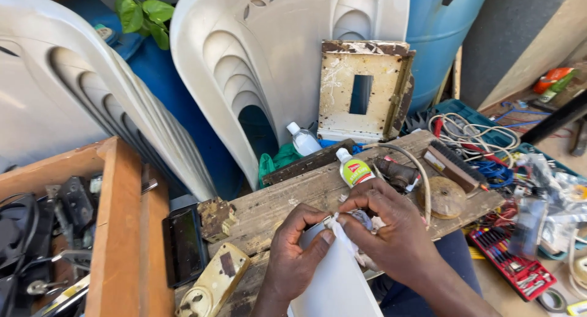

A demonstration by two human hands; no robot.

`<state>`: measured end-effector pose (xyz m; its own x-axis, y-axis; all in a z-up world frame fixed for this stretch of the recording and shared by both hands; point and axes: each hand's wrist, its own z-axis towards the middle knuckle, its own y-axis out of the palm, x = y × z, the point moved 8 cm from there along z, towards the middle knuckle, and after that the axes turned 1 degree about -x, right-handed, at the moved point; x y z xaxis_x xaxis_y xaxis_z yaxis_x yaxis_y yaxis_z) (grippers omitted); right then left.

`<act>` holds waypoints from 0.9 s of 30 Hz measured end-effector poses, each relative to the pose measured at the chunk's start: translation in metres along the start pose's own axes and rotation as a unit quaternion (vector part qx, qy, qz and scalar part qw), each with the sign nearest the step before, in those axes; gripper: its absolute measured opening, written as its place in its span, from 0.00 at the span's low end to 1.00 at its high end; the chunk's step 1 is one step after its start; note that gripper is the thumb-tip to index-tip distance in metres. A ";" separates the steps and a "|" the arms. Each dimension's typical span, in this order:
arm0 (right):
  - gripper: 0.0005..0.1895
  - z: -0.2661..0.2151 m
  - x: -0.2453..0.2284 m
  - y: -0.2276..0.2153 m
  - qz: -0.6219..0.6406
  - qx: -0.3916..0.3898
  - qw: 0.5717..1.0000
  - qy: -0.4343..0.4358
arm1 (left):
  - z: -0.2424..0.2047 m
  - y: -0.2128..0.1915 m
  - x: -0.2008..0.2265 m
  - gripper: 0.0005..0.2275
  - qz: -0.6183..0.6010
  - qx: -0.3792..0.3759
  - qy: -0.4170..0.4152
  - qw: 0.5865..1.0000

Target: The person cleans a white plastic electrical cover and a beige electrical socket using a cloth and a liquid from a bottle. The person wipes the surfaces thoroughly and places the cleaned cover into a wooden box.

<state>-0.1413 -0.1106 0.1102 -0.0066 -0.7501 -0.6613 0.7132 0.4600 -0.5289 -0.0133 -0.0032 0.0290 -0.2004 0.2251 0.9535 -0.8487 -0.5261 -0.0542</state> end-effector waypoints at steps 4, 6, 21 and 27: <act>0.06 -0.017 -0.007 0.003 -0.074 0.014 0.997 0.032 | -0.004 -0.003 0.004 0.10 -0.001 0.010 0.000 1.000; 0.11 -0.024 -0.023 0.012 -0.065 -0.010 0.997 -0.029 | -0.001 -0.004 0.017 0.08 -0.003 0.002 0.057 0.998; 0.27 -0.028 0.014 0.020 -0.074 -0.311 0.947 -0.002 | -0.004 -0.013 -0.003 0.10 0.035 0.014 -0.008 0.999; 0.16 -0.003 0.001 0.023 -0.105 -0.173 0.972 -0.117 | -0.004 -0.016 -0.005 0.09 0.037 0.022 -0.006 0.999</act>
<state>-0.1268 -0.0990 0.0959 0.0616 -0.9136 -0.4019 0.4347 0.3870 -0.8132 -0.0006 0.0072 0.0240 -0.2556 0.1750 0.9508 -0.8096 -0.5763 -0.1116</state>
